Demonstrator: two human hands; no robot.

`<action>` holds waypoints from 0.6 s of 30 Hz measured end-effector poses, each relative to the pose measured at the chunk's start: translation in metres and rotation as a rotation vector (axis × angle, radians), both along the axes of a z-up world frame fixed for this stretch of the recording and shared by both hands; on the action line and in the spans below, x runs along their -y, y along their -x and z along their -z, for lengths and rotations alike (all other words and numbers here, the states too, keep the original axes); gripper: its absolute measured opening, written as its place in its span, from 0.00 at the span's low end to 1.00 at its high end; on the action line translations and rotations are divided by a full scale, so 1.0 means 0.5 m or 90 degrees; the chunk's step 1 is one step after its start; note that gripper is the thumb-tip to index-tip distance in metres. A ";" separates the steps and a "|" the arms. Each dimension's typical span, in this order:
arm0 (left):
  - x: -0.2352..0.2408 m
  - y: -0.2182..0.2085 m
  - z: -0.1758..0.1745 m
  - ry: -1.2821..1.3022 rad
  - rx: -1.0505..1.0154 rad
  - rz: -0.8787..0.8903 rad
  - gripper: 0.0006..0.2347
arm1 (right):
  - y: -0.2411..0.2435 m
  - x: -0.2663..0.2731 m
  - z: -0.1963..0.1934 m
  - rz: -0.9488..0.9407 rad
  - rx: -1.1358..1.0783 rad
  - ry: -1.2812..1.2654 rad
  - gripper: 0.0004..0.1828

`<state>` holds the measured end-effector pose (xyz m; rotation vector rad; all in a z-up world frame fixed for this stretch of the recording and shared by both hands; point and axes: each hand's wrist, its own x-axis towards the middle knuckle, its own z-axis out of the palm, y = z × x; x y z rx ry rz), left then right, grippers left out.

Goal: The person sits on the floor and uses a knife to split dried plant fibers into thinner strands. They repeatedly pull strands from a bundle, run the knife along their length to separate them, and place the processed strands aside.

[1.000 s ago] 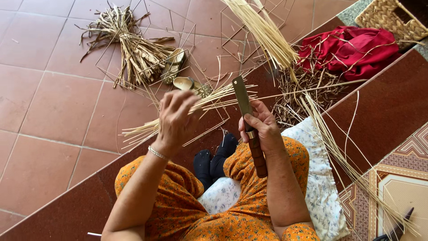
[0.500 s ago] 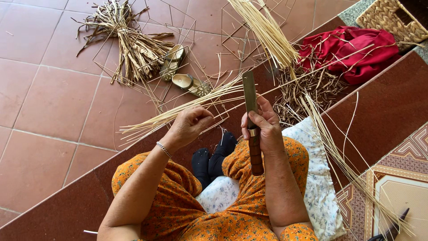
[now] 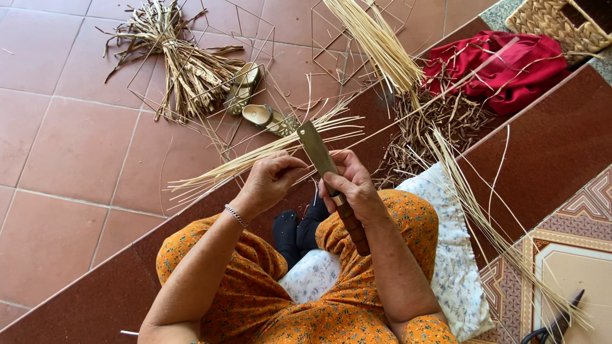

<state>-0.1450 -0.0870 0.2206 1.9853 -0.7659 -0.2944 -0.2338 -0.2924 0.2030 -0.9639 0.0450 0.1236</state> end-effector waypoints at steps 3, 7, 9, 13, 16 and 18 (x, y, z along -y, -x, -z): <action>-0.009 -0.010 -0.006 0.003 -0.031 0.022 0.04 | 0.001 0.010 -0.003 0.031 -0.009 0.003 0.16; -0.026 -0.020 -0.013 0.003 -0.058 0.037 0.04 | 0.001 0.018 -0.007 0.045 -0.006 0.002 0.15; -0.034 -0.023 -0.014 0.004 -0.069 0.035 0.04 | 0.001 0.023 -0.009 0.062 -0.003 0.010 0.15; -0.049 -0.033 -0.015 -0.022 -0.075 0.036 0.04 | 0.001 0.033 -0.012 0.090 0.008 0.021 0.15; -0.063 -0.040 -0.020 -0.038 -0.078 0.030 0.04 | 0.001 0.040 -0.012 0.107 0.018 0.039 0.15; -0.069 -0.043 -0.025 -0.057 -0.111 0.016 0.04 | -0.002 0.043 -0.011 0.121 0.008 0.044 0.14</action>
